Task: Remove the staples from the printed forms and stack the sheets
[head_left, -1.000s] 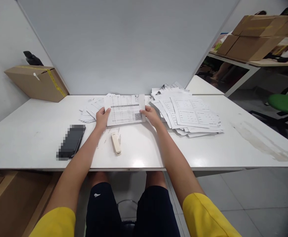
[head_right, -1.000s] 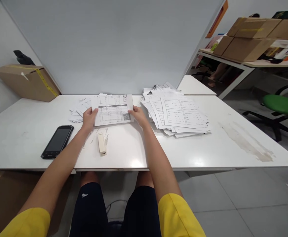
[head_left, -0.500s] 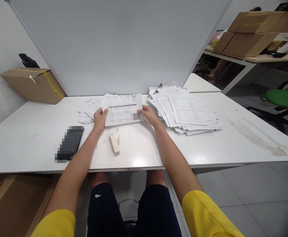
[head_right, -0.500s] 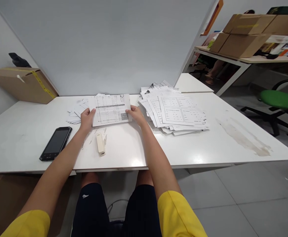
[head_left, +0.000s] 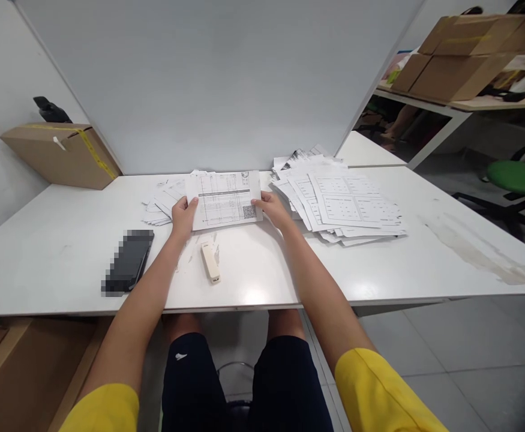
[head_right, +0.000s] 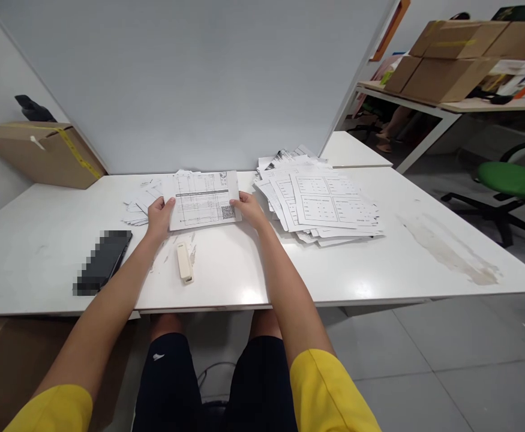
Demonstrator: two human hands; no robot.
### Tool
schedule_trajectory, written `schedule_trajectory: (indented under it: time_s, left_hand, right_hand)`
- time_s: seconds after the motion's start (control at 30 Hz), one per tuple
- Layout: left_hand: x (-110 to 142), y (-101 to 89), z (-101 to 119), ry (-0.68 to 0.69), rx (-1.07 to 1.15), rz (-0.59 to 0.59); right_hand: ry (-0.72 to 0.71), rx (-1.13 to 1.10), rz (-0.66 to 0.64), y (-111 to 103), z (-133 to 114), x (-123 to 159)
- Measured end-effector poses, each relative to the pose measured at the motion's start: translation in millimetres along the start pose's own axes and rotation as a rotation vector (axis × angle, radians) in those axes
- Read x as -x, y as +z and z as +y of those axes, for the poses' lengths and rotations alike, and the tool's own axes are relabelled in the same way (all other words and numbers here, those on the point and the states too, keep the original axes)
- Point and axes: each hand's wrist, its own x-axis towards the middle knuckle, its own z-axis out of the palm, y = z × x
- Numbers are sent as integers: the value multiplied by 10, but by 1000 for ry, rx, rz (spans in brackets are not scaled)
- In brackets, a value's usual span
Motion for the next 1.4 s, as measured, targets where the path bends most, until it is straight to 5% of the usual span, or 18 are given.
schedule_trajectory:
  time_s: [0.83,1.4]
  left_hand:
    - [-115,34,-188,18,-8,35]
    - [-82,59,-260,18,-67,-96]
  right_hand:
    - [15,-42,62,82,50,-112]
    - [-42,81,170,154,322,-187]
